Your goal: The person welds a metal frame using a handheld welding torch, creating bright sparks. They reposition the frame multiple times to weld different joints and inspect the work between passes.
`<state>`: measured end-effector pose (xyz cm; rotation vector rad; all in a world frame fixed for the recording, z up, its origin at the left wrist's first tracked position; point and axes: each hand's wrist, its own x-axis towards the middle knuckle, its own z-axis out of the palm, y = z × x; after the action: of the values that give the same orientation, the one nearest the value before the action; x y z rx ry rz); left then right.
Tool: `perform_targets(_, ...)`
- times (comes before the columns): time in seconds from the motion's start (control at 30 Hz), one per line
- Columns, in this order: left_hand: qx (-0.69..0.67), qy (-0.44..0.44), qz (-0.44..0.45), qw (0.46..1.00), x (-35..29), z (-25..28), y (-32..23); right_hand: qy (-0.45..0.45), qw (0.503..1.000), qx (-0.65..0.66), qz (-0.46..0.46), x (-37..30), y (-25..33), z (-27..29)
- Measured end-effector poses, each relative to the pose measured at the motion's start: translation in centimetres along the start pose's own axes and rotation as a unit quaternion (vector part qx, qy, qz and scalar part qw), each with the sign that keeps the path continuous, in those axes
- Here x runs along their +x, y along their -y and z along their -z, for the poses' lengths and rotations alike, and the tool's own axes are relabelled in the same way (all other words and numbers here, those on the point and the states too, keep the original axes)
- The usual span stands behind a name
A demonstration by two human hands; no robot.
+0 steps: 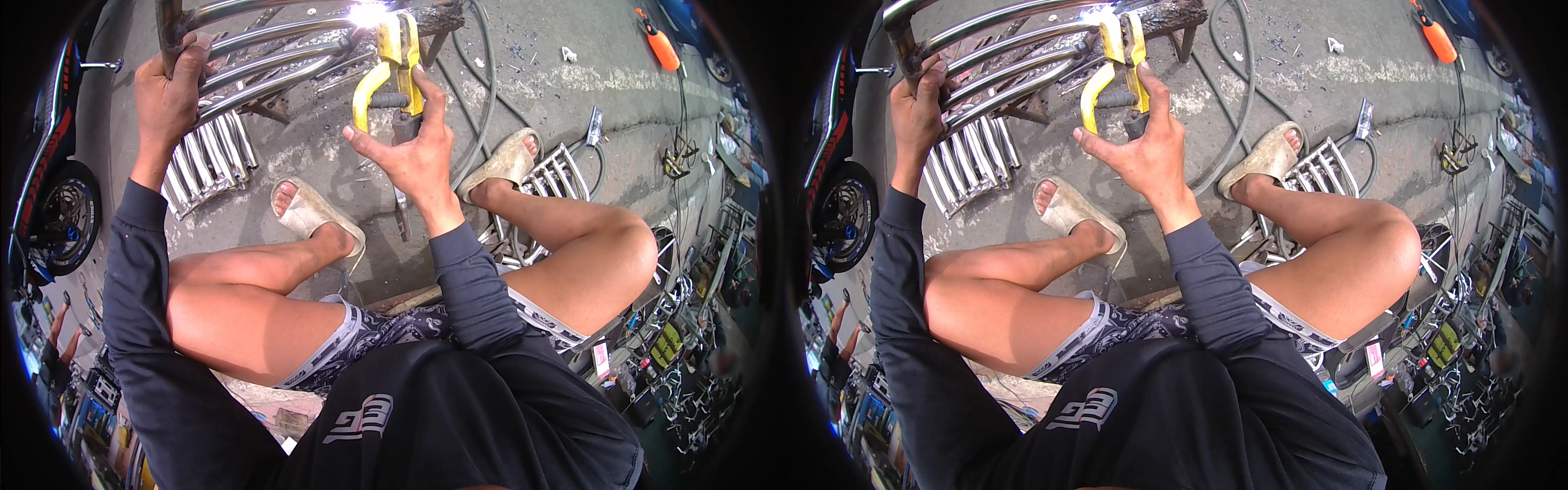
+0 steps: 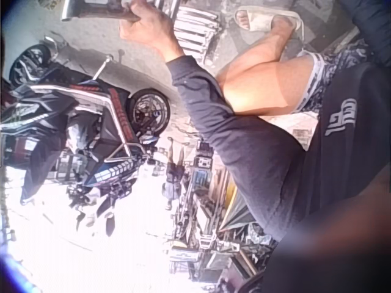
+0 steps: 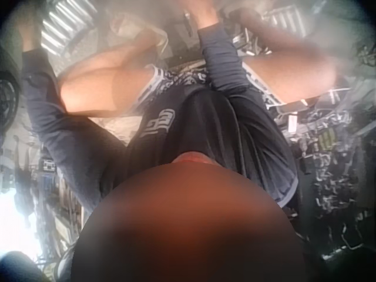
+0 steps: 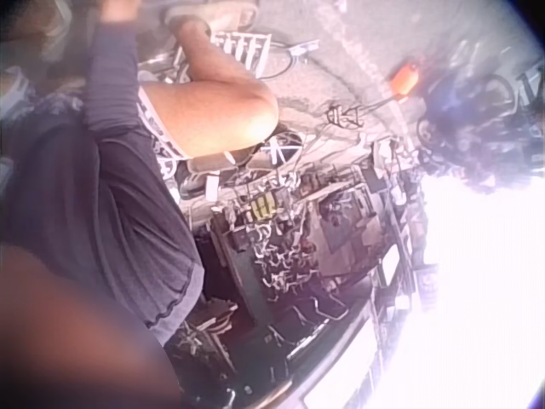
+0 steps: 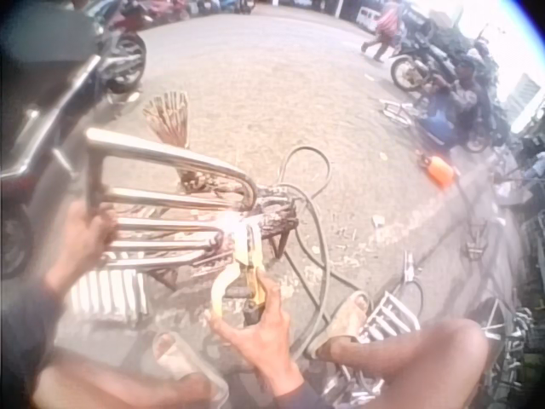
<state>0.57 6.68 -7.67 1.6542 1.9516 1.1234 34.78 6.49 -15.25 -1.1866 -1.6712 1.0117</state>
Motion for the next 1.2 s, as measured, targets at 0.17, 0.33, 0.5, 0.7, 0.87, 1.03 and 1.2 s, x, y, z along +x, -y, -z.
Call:
perform_targets(0.17,0.013,0.003,-0.004,1.0,-0.2,-0.1,-0.6,0.001,1.0,0.003,-0.01,0.1,-0.1,0.1)
perform_targets(0.33,0.044,-0.007,0.006,0.999,0.0,-0.1,-0.7,0.005,0.996,0.064,-0.064,-0.2,0.4,0.4)
perform_targets(0.5,-0.003,0.023,0.039,0.999,0.8,-0.2,-1.1,-0.025,0.992,0.104,-0.068,-0.4,0.8,1.8)
perform_targets(0.7,-0.01,0.052,-0.087,0.995,1.1,-1.2,-3.5,-0.005,0.981,0.147,-0.129,-1.7,0.6,4.5)
perform_targets(0.87,0.002,0.108,-0.072,0.992,0.3,-1.3,-6.6,0.044,0.955,0.23,-0.184,-2.1,0.7,6.6)
perform_targets(1.03,0.098,0.081,-0.049,0.991,-0.2,-2.5,-9.9,0.047,0.942,0.26,-0.205,-1.9,1.3,8.0)
perform_targets(1.2,0.188,0.014,-0.049,0.981,1.6,-4.1,-10.4,-0.053,0.948,0.262,-0.176,-1.5,0.8,7.8)
